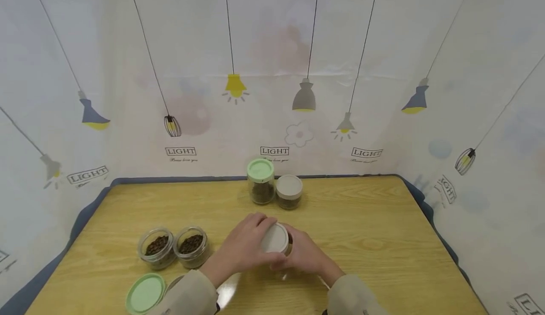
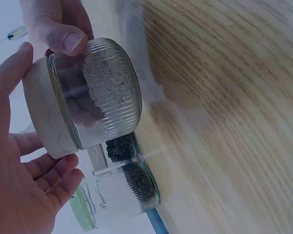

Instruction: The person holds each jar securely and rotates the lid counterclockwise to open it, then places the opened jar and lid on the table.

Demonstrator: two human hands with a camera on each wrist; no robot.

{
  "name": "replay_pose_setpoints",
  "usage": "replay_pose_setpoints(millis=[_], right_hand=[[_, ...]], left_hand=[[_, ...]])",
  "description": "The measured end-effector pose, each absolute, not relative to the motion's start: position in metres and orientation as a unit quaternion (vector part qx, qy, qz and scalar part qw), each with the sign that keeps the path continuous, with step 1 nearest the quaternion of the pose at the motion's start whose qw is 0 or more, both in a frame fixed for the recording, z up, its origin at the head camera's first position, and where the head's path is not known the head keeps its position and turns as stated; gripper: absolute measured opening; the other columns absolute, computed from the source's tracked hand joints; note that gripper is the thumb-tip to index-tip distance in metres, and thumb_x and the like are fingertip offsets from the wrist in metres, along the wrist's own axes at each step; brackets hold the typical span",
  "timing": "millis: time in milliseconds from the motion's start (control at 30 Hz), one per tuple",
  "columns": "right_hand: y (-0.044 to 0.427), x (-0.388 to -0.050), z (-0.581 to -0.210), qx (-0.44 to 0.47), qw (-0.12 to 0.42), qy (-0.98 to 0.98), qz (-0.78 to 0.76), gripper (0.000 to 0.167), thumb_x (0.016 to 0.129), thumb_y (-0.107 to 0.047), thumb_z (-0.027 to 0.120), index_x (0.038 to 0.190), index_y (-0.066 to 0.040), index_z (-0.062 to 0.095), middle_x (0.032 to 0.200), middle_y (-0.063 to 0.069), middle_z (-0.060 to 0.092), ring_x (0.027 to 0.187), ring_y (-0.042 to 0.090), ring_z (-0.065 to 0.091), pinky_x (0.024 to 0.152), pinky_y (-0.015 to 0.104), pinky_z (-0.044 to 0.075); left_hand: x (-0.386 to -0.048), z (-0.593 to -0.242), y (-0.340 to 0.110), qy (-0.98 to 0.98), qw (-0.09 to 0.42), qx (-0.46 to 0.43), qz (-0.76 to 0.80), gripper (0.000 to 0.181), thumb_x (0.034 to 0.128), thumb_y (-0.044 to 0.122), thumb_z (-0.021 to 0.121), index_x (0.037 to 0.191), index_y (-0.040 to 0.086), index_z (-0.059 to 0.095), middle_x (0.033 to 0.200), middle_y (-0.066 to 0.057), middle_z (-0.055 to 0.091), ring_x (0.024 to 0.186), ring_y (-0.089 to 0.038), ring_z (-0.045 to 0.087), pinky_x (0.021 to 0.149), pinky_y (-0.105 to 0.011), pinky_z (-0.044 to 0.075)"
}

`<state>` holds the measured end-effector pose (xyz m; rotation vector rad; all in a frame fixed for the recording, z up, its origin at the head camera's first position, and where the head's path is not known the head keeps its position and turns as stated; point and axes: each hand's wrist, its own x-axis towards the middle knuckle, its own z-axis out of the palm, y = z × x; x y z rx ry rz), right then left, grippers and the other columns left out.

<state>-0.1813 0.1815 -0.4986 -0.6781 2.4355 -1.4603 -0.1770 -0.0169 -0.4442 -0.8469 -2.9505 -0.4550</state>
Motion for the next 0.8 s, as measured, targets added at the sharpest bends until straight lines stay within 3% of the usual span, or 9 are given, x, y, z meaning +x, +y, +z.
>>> replay_pose_setpoints(millis=[133,267,500,800], right_hand=[[0.182,-0.179,-0.499,-0.231,0.099,0.83,-0.498,0.089,0.07,-0.039,0.087,0.143,-0.013,0.043,0.13,0.001,0.059,0.114,0.017,0.059,0.095,0.027,0.049],[0.183,-0.176,-0.499,-0.229,0.092,0.83,-0.5,0.088,0.069,-0.035,0.088,0.141,-0.01,0.045,0.129,0.003,0.06,0.115,0.017,0.059,0.096,0.027,0.049],[0.183,-0.174,-0.502,-0.227,0.089,0.83,-0.502,0.086,0.07,-0.035,0.087,0.141,-0.015,0.045,0.13,0.001,0.059,0.118,0.017,0.058,0.1,0.028,0.047],[0.183,-0.172,-0.503,-0.211,0.107,0.829,-0.506,0.081,0.071,-0.031,0.086,0.14,-0.016,0.046,0.128,0.0,0.06,0.118,0.018,0.058,0.1,0.029,0.047]], left_hand=[[-0.176,-0.445,-0.018,-0.945,0.016,-0.291,-0.147,0.093,0.0716,0.079,0.061,0.143,0.022,0.044,0.138,-0.001,0.048,0.127,-0.019,0.048,0.105,-0.04,0.045],[-0.176,-0.444,-0.02,-0.93,0.01,-0.327,-0.167,0.095,0.0754,0.069,0.067,0.15,0.02,0.036,0.149,-0.002,0.041,0.136,-0.021,0.043,0.112,-0.041,0.04],[-0.175,-0.443,-0.025,-0.902,-0.009,-0.384,-0.198,0.083,0.0806,0.054,0.072,0.149,0.026,0.035,0.154,-0.006,0.038,0.139,-0.024,0.041,0.111,-0.044,0.04],[-0.174,-0.443,-0.027,-0.898,-0.033,-0.388,-0.205,0.074,0.0821,0.041,0.071,0.148,0.027,0.039,0.156,-0.007,0.037,0.141,-0.025,0.039,0.111,-0.045,0.04]])
